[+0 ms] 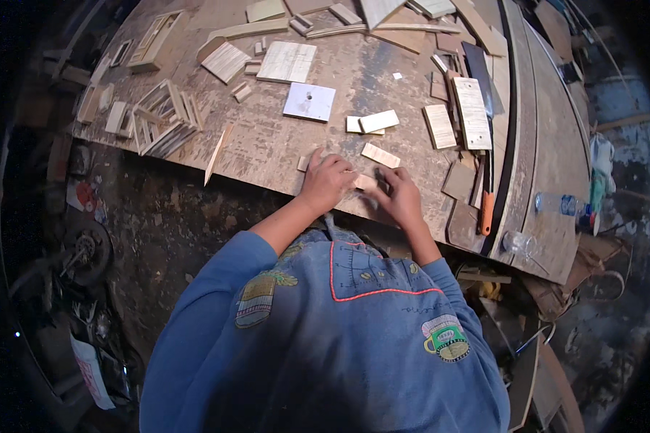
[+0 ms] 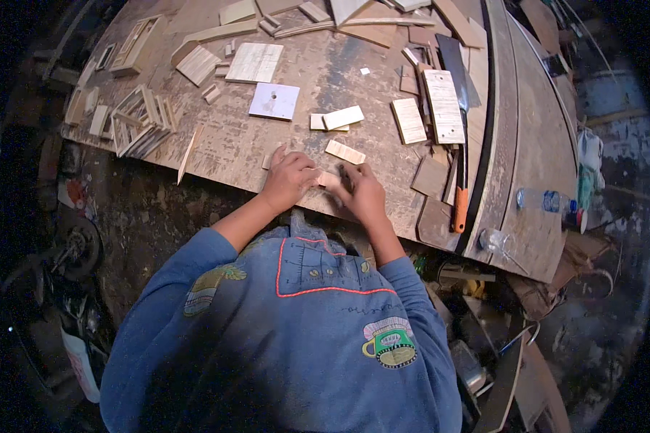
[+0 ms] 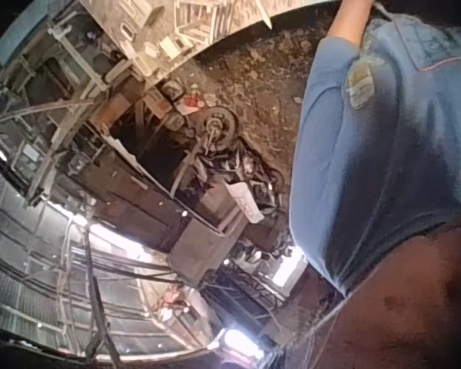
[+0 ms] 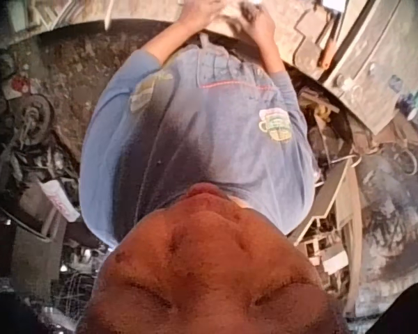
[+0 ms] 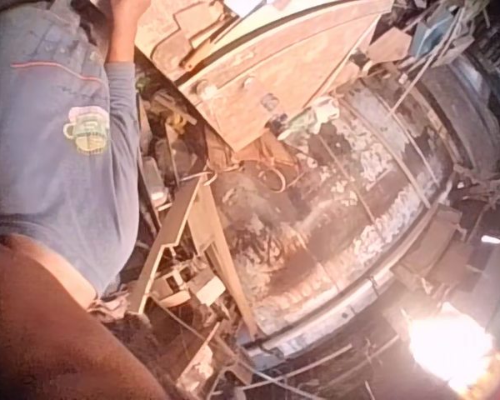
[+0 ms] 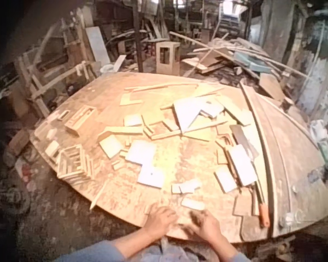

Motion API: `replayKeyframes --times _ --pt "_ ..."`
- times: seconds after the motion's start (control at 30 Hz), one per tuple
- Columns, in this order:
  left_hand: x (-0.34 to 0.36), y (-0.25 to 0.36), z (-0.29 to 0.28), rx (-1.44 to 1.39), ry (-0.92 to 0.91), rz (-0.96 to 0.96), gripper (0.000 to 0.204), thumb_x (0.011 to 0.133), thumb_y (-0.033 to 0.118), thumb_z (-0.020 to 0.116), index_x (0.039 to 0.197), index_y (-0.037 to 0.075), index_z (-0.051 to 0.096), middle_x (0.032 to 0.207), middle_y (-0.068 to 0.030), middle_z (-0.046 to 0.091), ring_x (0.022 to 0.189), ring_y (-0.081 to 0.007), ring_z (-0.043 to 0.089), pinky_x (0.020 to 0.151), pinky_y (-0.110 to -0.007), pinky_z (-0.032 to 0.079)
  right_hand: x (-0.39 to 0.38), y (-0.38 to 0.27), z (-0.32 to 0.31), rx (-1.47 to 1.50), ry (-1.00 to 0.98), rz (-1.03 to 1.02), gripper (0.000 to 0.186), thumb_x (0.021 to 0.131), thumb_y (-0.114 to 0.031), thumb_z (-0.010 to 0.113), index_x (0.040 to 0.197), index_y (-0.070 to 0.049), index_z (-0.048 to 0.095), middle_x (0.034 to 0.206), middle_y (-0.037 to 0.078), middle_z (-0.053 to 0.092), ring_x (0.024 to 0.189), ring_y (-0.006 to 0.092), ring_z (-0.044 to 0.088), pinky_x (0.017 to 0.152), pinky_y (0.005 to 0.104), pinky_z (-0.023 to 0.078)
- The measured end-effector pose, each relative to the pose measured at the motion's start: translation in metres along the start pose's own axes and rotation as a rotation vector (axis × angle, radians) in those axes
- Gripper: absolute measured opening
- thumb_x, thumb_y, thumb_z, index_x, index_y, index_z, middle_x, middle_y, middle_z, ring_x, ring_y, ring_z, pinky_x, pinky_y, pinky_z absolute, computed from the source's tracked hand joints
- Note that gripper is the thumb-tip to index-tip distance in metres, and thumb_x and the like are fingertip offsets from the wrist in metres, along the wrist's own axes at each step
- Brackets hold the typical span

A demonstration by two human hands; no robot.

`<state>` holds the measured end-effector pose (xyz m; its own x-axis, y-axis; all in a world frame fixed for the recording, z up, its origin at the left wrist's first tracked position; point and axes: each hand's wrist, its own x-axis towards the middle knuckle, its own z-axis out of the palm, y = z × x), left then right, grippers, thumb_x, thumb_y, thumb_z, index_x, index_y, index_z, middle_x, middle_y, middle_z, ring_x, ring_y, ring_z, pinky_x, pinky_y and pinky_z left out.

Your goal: Sawing and sanding small wooden blocks on a workbench.

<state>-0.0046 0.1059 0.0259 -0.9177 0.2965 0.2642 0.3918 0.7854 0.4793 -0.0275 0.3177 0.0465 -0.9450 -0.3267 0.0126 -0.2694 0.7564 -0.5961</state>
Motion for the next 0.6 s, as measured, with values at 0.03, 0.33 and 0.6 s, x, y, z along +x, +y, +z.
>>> replayKeyframes --times 0.03,0.33,0.6 --pt "0.002 0.000 -0.001 -0.004 -0.009 0.015 0.021 0.074 0.024 0.072 0.093 0.018 0.070 0.097 0.0019 0.063 0.104 -0.0185 0.056 0.107 -0.055 0.029 -0.001 0.005 -0.004 0.069 0.077 0.041 0.032 0.082 -0.023 0.067 0.110 -0.009 0.068 0.094 0.015 0.061 0.084 0.0353 0.063 0.071 0.0423 0.051" --pt "0.006 0.002 -0.001 0.016 -0.017 0.005 0.018 0.073 0.021 0.072 0.090 0.016 0.069 0.092 0.0002 0.063 0.097 -0.0198 0.058 0.102 -0.051 0.034 -0.019 0.013 -0.046 0.107 -0.035 0.197 0.030 0.082 0.002 0.049 0.110 -0.003 0.056 0.082 0.022 0.066 0.077 0.0368 0.066 0.068 0.0437 0.050" --pt "0.010 0.006 -0.006 -0.006 0.002 0.039 0.019 0.070 0.016 0.074 0.088 0.011 0.069 0.094 -0.0032 0.066 0.089 -0.0254 0.060 0.081 -0.041 0.046 -0.028 0.022 -0.035 1.396 -0.271 0.404 0.024 0.089 -0.006 0.058 0.113 -0.003 0.055 0.100 0.007 0.066 0.086 0.0152 0.065 0.072 0.0230 0.051"
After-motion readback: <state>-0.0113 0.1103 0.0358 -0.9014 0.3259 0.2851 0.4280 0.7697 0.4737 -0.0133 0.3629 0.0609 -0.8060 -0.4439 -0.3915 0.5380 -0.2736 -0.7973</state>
